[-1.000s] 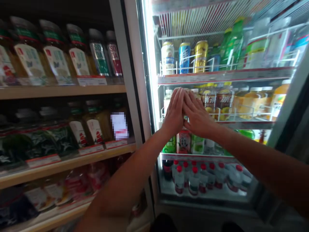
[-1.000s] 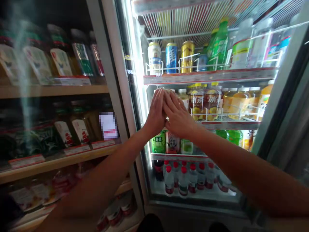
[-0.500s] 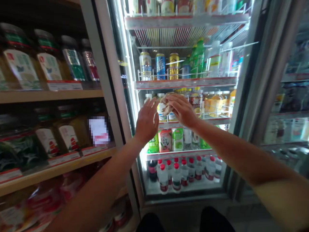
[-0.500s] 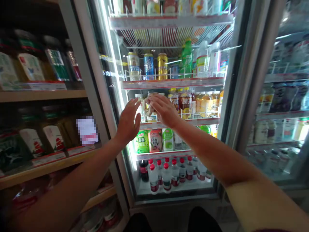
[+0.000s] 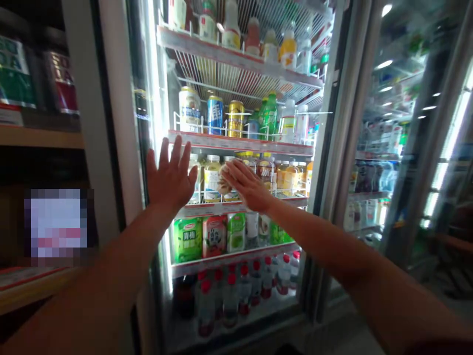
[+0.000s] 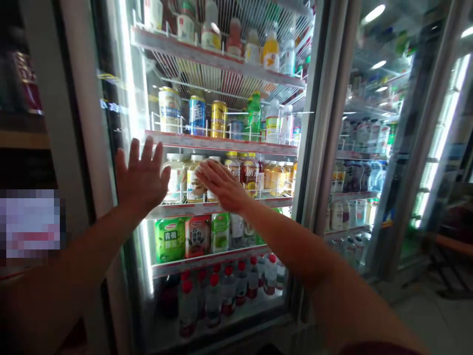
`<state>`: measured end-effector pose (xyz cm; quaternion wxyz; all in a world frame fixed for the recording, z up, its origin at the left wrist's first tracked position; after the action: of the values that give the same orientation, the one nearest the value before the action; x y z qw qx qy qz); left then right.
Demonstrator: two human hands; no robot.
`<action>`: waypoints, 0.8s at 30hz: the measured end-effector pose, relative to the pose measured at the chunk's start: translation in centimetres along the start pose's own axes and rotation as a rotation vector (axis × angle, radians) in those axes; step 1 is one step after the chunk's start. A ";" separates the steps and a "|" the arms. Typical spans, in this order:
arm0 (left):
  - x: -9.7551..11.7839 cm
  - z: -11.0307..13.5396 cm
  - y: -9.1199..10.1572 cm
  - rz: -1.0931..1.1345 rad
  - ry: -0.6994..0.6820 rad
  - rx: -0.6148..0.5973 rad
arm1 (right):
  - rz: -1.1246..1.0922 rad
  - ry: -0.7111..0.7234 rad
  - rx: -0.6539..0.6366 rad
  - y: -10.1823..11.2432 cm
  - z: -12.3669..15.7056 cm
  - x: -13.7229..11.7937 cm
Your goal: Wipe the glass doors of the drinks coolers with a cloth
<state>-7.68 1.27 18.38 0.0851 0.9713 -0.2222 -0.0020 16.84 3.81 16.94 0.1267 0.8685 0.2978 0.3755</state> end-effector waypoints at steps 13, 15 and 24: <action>0.4 0.2 0.4 -0.020 -0.023 -0.024 | 0.129 -0.185 0.047 2.1 -15.0 0.9; 0.5 0.3 0.4 -0.030 -0.015 -0.021 | 0.152 -0.215 0.040 3.5 -16.9 2.3; 0.4 0.3 0.4 0.045 -0.002 0.015 | 0.154 -0.087 -0.009 2.8 -18.4 2.1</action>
<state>-7.46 0.72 18.14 0.0777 0.9666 -0.2443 0.0004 5.74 2.86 32.04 0.1141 0.9038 0.2227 0.3471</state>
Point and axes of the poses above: each hand's wrist, its own z-axis away from the middle knuckle, its own y-axis out of the back of the hand, x = y × z, the point moved 1 cm from there along -z, towards the middle knuckle, and after that the axes turned 5 degrees about y, right-handed, at the moved point
